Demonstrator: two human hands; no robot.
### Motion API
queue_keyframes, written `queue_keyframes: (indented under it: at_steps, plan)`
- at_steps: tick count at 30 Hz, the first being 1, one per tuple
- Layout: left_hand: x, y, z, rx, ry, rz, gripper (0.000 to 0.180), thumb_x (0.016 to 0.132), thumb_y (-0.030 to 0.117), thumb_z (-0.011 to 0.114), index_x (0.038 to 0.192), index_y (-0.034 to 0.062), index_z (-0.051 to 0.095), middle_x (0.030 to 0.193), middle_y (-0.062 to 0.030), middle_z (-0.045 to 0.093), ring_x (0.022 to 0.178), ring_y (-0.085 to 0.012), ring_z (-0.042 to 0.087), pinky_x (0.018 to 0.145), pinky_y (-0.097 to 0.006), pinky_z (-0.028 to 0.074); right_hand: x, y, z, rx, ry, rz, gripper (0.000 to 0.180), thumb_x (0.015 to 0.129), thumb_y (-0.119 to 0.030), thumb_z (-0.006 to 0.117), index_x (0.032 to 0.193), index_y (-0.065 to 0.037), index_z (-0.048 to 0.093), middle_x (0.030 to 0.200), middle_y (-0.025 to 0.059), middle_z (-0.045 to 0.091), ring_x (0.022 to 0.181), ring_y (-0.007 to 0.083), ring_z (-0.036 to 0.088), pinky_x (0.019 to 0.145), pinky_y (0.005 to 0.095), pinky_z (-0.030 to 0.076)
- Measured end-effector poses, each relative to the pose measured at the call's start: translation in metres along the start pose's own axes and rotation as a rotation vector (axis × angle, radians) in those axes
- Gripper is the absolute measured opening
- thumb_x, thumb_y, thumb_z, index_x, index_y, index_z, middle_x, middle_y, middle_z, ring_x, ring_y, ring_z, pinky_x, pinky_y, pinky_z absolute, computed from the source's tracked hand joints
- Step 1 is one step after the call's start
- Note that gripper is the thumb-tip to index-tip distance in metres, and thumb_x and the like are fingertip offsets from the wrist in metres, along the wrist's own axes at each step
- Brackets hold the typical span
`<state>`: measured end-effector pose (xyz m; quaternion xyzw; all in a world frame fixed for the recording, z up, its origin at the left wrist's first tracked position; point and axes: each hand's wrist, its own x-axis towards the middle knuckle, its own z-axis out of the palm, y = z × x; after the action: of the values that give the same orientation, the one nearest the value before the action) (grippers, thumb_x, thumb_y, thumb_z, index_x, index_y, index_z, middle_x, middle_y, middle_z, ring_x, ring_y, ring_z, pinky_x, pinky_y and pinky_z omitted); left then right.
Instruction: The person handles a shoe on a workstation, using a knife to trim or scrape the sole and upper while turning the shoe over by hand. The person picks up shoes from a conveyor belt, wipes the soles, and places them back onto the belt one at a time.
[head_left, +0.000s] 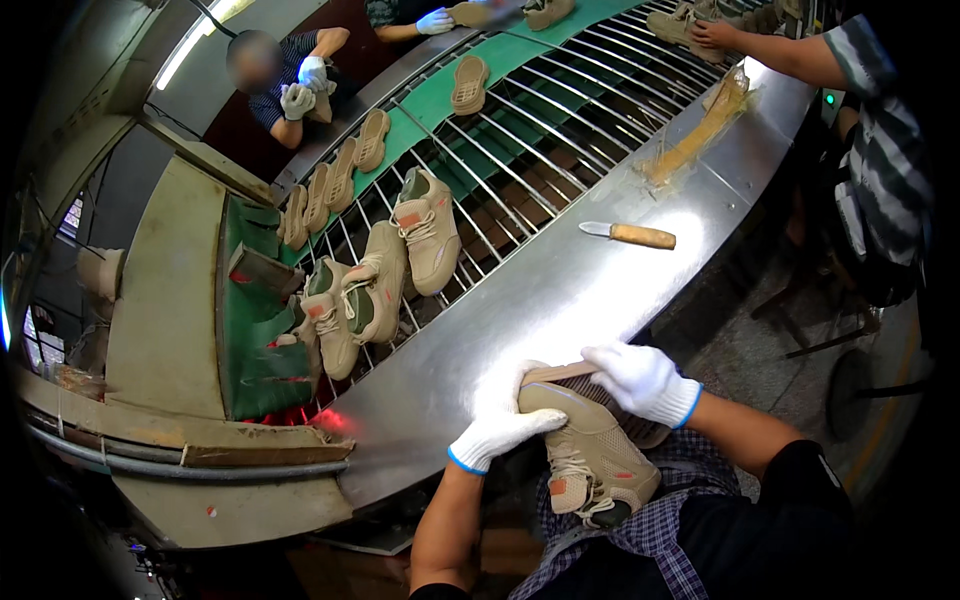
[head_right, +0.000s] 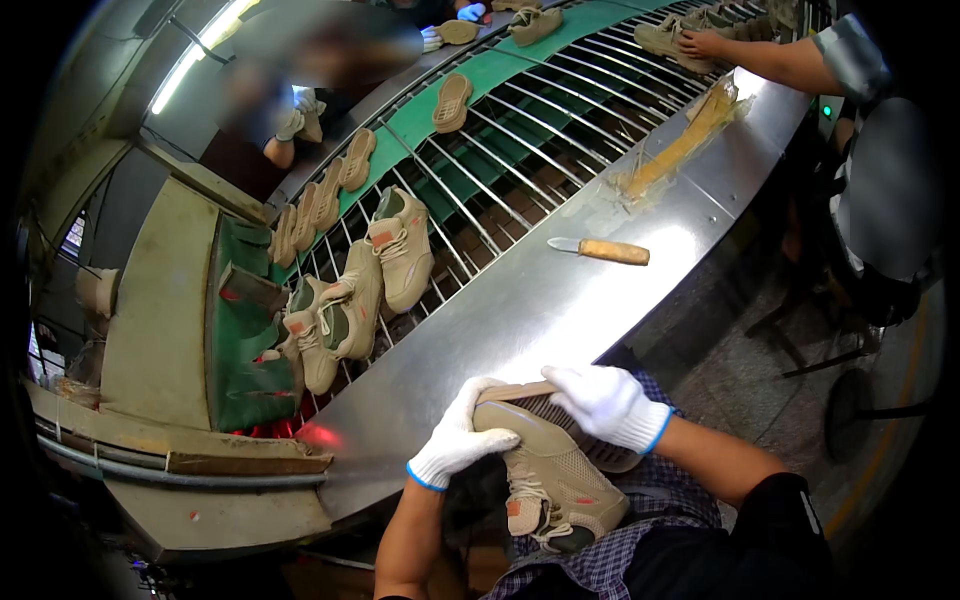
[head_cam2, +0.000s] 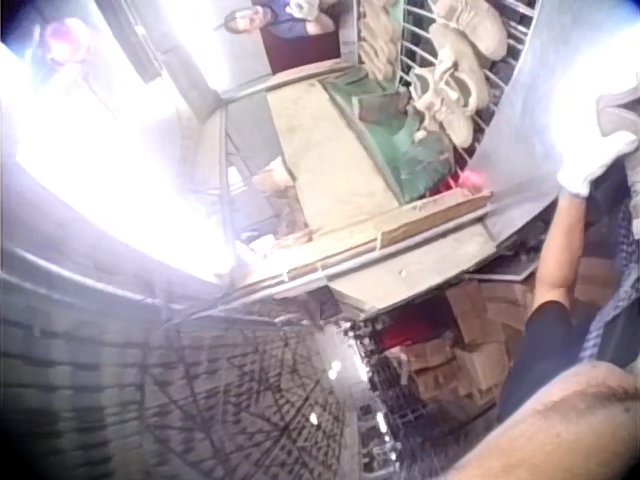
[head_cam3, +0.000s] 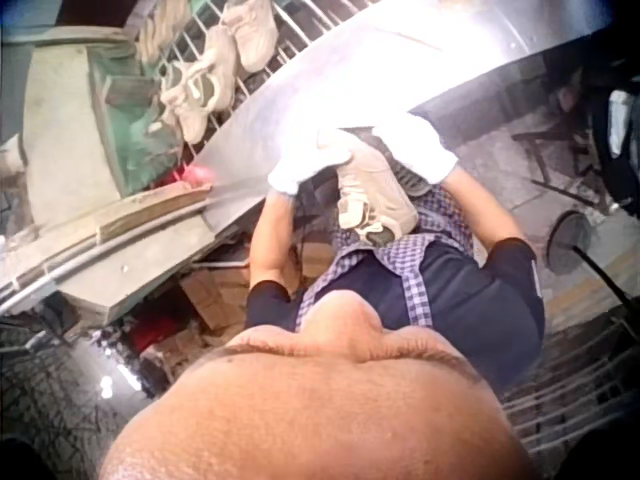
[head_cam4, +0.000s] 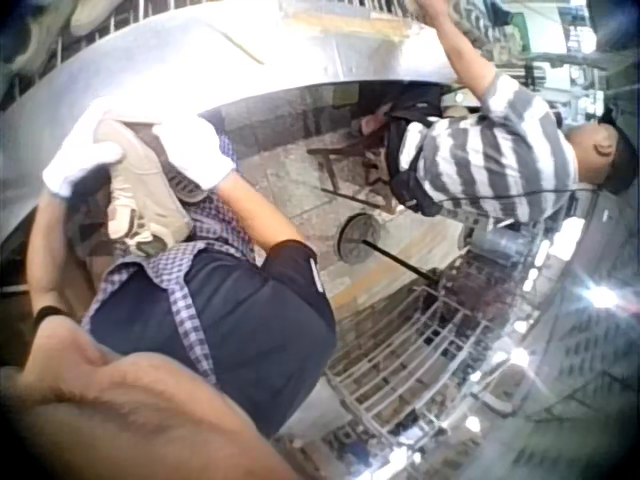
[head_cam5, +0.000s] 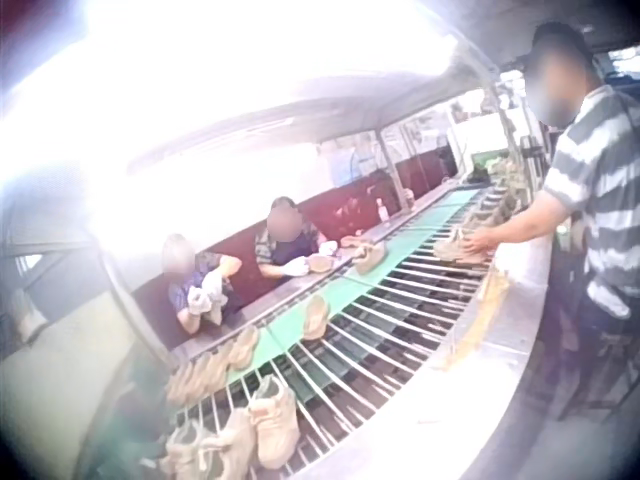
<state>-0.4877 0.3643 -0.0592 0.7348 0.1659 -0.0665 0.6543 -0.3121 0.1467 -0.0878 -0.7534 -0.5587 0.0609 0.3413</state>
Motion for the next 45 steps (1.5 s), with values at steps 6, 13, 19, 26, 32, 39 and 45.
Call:
queue_keyframes:
  at_steps: [6, 13, 19, 26, 32, 39, 45]
  plan:
    - [0.006, -0.011, 0.002, 0.014, 0.041, 0.114, 0.08, 0.08, 0.032, 0.094, 0.142, -0.0016, 0.056, 0.13, -0.0164, 0.067, 0.121, -0.0253, 0.066, 0.106, -0.04, 0.053, 0.05, -0.023, -0.005, 0.083, -0.261, 0.054, 0.033, 0.105, -0.034, 0.065, 0.122, -0.007, 0.071, 0.095, 0.019, 0.074, 0.085, 0.0368, 0.074, 0.08, 0.0443, 0.06]
    - [0.001, 0.002, 0.005, 0.312, 0.177, 0.293, 0.07, 0.085, 0.036, 0.089, 0.139, 0.0012, 0.062, 0.128, -0.0189, 0.068, 0.119, -0.031, 0.068, 0.103, -0.041, 0.054, 0.044, -0.04, -0.03, -0.112, -0.406, -0.033, 0.035, 0.109, -0.034, 0.055, 0.12, -0.005, 0.072, 0.097, 0.0213, 0.075, 0.089, 0.0396, 0.074, 0.082, 0.0454, 0.06]
    - [-0.006, 0.028, 0.005, 0.65, 0.186, 0.5, 0.043, 0.096, 0.029, 0.074, 0.13, 0.0047, 0.068, 0.124, -0.0208, 0.068, 0.114, -0.0391, 0.069, 0.099, -0.043, 0.056, -0.036, -0.065, -0.038, 0.272, -0.247, 0.324, 0.076, 0.101, -0.044, 0.065, 0.154, 0.005, 0.043, 0.134, 0.0337, 0.063, 0.115, 0.0416, 0.072, 0.097, 0.0432, 0.061]
    - [0.016, 0.047, 0.036, 0.889, 0.291, 0.558, 0.022, 0.099, 0.024, 0.066, 0.088, 0.0071, 0.076, 0.079, -0.0131, 0.071, 0.078, -0.0359, 0.068, 0.074, -0.047, 0.054, -0.072, -0.037, 0.025, 0.246, 0.14, -0.092, 0.084, 0.096, -0.034, 0.074, 0.155, 0.012, 0.037, 0.125, 0.0325, 0.065, 0.096, 0.0409, 0.074, 0.082, 0.0432, 0.065]
    - [0.015, 0.041, 0.034, 0.844, 0.379, 0.628, 0.027, 0.099, 0.023, 0.066, 0.078, 0.007, 0.073, 0.072, -0.0137, 0.067, 0.07, -0.0362, 0.066, 0.068, -0.047, 0.052, -0.023, 0.037, 0.031, 0.121, 0.08, -0.387, 0.074, 0.085, -0.006, 0.078, 0.152, 0.004, 0.048, 0.084, 0.0137, 0.067, 0.067, 0.0342, 0.07, 0.056, 0.0404, 0.059]
    - [0.016, 0.036, 0.036, 0.947, 0.441, 0.561, 0.032, 0.099, 0.025, 0.067, 0.072, 0.0067, 0.069, 0.07, -0.0153, 0.067, 0.069, -0.0372, 0.066, 0.065, -0.048, 0.053, -0.035, -0.035, -0.011, 0.088, -0.046, -0.192, 0.064, 0.094, -0.019, 0.071, 0.15, 0.004, 0.052, 0.09, 0.0173, 0.073, 0.063, 0.0309, 0.071, 0.054, 0.0394, 0.059]
    - [0.015, 0.037, 0.04, 0.968, 0.474, 0.516, 0.034, 0.099, 0.025, 0.067, 0.073, 0.0046, 0.07, 0.069, -0.0147, 0.067, 0.069, -0.0354, 0.068, 0.066, -0.047, 0.054, -0.022, -0.045, -0.047, 0.038, -0.47, -0.158, 0.076, 0.091, -0.016, 0.069, 0.16, -0.002, 0.041, 0.081, 0.0121, 0.066, 0.059, 0.0294, 0.066, 0.052, 0.04, 0.057]
